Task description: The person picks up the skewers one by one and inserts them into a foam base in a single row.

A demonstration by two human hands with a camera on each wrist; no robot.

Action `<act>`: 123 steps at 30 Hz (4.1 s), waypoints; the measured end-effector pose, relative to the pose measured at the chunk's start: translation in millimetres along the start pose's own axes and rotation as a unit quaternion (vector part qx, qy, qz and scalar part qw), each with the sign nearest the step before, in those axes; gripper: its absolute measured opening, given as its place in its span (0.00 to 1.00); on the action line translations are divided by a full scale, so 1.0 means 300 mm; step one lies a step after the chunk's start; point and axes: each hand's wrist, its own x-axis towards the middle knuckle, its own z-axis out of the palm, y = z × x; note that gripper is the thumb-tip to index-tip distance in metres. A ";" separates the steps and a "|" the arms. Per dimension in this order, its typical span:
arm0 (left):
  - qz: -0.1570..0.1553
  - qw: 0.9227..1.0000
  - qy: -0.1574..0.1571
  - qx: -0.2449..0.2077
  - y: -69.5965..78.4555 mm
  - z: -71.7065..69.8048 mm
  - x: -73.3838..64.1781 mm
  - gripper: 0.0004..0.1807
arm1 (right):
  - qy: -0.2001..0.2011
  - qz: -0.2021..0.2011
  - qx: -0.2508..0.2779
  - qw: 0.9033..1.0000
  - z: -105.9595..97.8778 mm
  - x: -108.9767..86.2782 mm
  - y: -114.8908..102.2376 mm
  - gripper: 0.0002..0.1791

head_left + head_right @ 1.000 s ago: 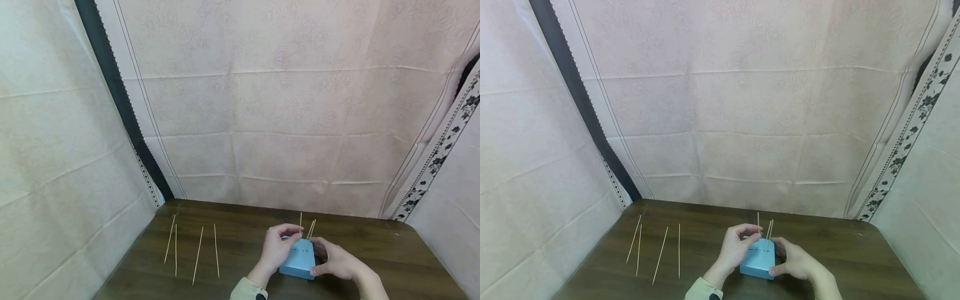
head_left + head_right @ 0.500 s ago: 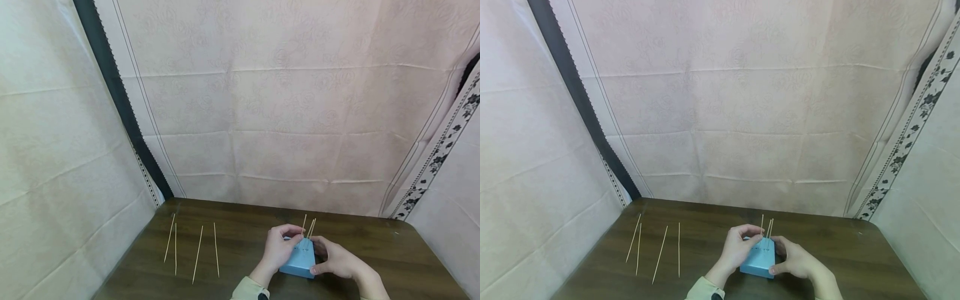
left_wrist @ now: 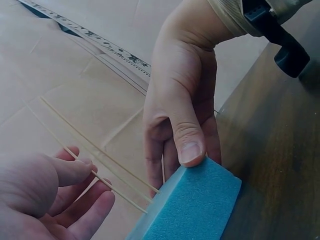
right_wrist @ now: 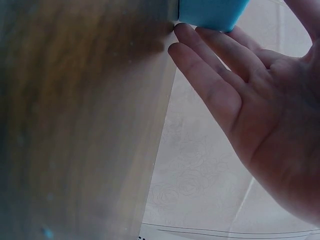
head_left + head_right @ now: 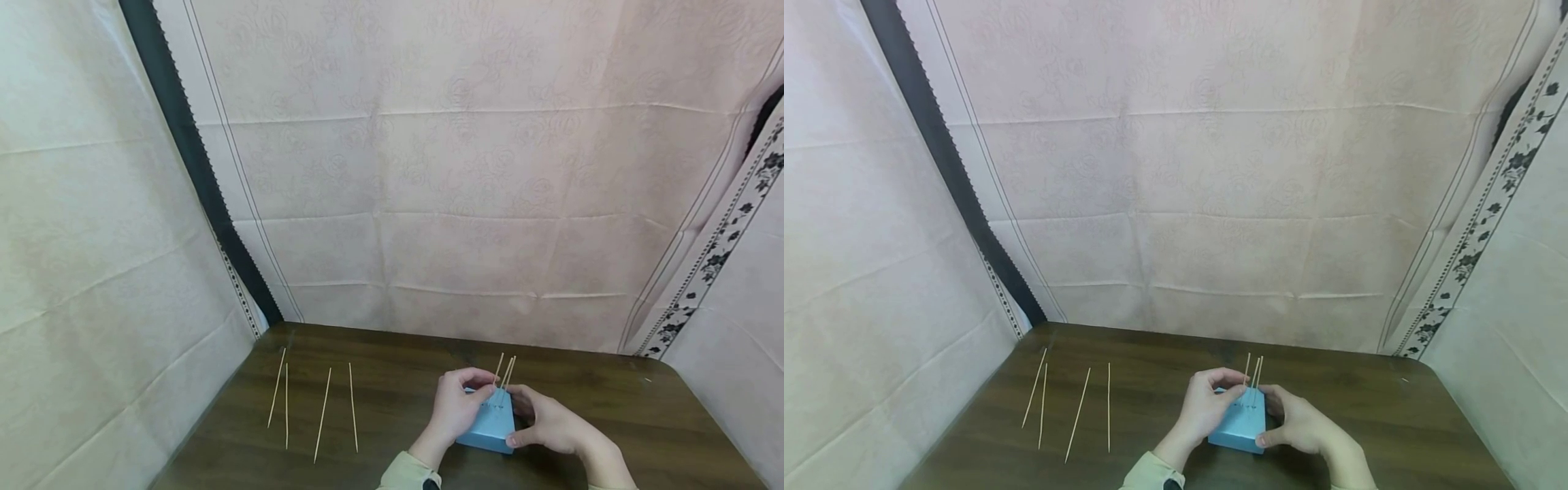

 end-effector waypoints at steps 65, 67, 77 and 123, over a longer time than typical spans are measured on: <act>0.016 1.000 -0.006 0.015 -0.013 -0.002 0.011 0.12 | -0.001 -0.002 -0.001 1.000 -0.001 0.002 -0.004 0.52; 0.012 1.000 -0.010 0.017 -0.009 -0.004 0.010 0.13 | -0.001 -0.002 0.000 1.000 -0.003 0.002 -0.005 0.52; 0.008 0.999 -0.034 0.017 -0.006 -0.026 0.013 0.15 | 0.000 0.009 0.000 1.000 -0.010 0.003 -0.008 0.52; 0.006 0.984 -0.035 0.173 -0.176 -0.443 -0.076 0.18 | 0.003 0.051 -0.003 0.999 -0.006 0.018 0.008 0.54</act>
